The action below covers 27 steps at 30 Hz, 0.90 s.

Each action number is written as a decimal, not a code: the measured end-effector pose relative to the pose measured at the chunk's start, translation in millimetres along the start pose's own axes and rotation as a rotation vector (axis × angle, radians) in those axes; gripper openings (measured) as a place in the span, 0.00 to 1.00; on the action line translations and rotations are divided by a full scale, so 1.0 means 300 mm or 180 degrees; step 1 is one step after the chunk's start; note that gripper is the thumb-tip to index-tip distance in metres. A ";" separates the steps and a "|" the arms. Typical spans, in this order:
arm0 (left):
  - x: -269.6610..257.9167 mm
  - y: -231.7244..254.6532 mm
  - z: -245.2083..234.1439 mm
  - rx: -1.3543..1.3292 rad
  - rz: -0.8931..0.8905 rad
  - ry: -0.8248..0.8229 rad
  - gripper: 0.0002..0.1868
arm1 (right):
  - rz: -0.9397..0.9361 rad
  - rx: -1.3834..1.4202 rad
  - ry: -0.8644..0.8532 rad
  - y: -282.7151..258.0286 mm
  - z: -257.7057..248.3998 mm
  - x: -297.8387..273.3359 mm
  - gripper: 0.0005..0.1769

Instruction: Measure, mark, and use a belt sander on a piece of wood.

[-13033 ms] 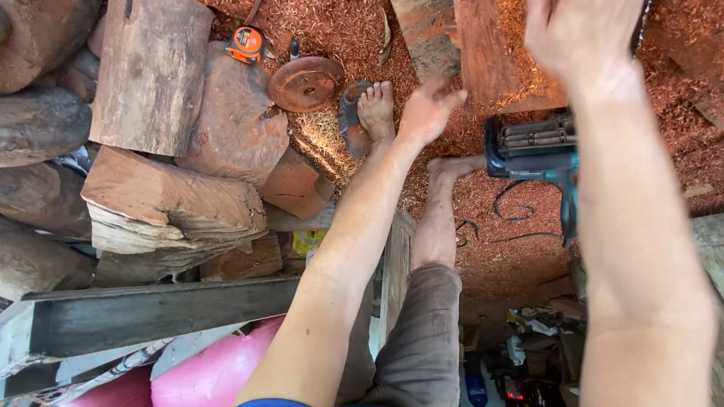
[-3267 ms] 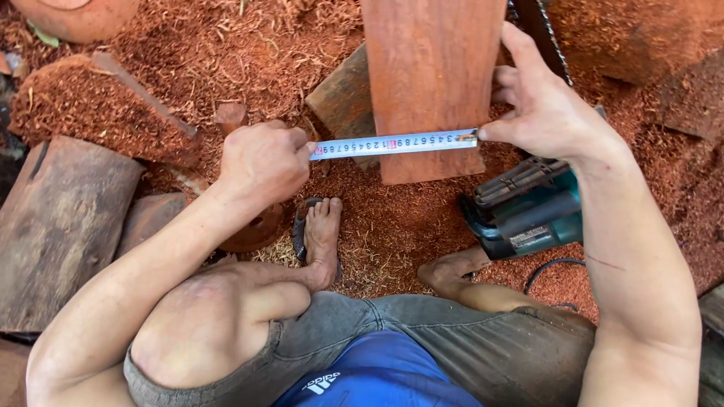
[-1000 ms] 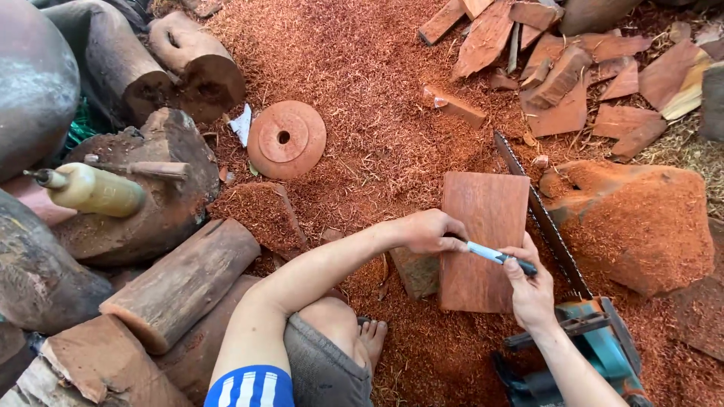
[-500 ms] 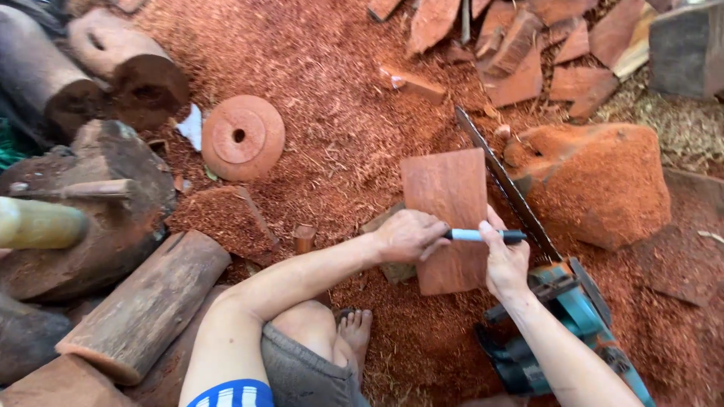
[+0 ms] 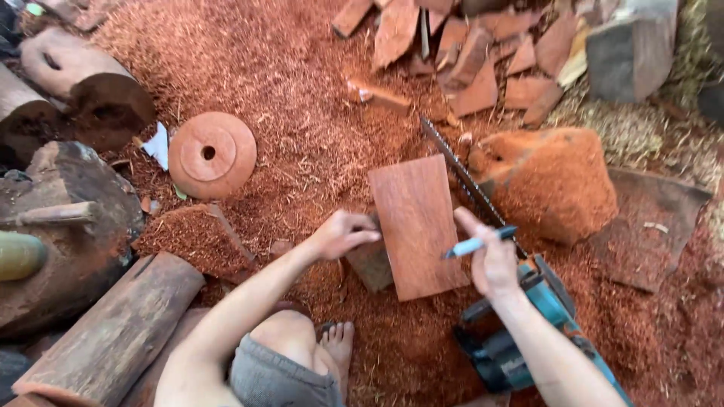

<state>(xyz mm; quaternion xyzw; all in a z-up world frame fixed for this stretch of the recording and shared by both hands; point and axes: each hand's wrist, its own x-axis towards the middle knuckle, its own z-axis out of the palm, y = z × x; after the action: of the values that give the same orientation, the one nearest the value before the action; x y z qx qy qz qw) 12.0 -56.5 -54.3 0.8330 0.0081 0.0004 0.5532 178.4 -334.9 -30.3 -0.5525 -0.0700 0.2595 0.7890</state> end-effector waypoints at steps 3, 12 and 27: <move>-0.086 -0.055 0.003 0.0005 -0.0334 0.0285 0.16 | 0.0499 0.0114 -0.0234 -0.012 -0.010 0.002 0.32; -0.155 -0.066 0.130 0.1478 -0.0512 0.0177 0.11 | 0.0552 0.0337 -0.0603 -0.005 -0.041 -0.031 0.11; -0.226 -0.005 -0.079 0.1834 -0.0833 0.0186 0.20 | 0.0853 -0.1206 0.0041 -0.128 0.079 -0.040 0.30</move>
<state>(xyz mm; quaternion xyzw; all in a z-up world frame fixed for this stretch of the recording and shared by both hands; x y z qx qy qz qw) -56.1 -35.1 -46.0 0.9469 0.1309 -0.0491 0.2894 171.3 -330.7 15.7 -0.6968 -0.0385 0.3406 0.6301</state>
